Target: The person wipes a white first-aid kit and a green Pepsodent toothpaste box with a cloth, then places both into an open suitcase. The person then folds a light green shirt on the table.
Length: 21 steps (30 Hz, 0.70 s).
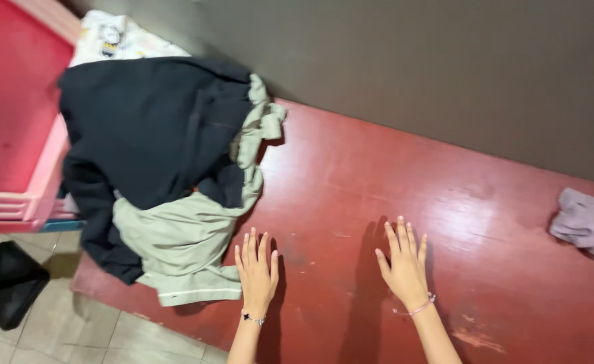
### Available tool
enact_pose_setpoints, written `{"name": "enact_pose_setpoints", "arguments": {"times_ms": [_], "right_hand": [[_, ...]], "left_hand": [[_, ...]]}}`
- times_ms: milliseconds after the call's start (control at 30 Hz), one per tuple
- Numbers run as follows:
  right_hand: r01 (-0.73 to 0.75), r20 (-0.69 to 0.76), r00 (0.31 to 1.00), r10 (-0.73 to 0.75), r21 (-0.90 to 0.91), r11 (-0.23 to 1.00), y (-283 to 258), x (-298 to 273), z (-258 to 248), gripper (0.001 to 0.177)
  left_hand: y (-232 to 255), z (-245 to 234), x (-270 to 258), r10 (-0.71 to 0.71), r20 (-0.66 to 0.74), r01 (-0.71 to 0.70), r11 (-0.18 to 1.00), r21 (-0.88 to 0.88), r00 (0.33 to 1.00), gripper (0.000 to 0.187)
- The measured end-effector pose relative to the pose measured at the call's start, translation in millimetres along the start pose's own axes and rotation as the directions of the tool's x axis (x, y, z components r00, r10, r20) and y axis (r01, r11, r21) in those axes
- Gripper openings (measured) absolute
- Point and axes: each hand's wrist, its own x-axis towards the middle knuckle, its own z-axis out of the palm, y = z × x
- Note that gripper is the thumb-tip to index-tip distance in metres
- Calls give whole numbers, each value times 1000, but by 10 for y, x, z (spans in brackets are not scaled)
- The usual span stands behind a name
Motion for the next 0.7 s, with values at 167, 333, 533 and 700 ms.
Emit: {"name": "enact_pose_setpoints", "arguments": {"times_ms": [167,333,533,700], "right_hand": [[84,43,995,-85,15,996,-813,152,244,63],[133,78,988,-135,29,991,-1667,325,483,59],[269,89,956,-279,107,957,-2740,469,720,60],[215,187,937,-295,357,909,-3360,443,903,66]], "left_hand": [[-681,-359,-31,-25,-39,23,998,-51,999,48],[-1252,-748,38,-34,-201,35,999,-2,979,50],[-1805,-1111,259,-154,-229,141,987,-72,961,62],[-2037,-1168,306,-291,-29,258,888,-381,956,27]]}}
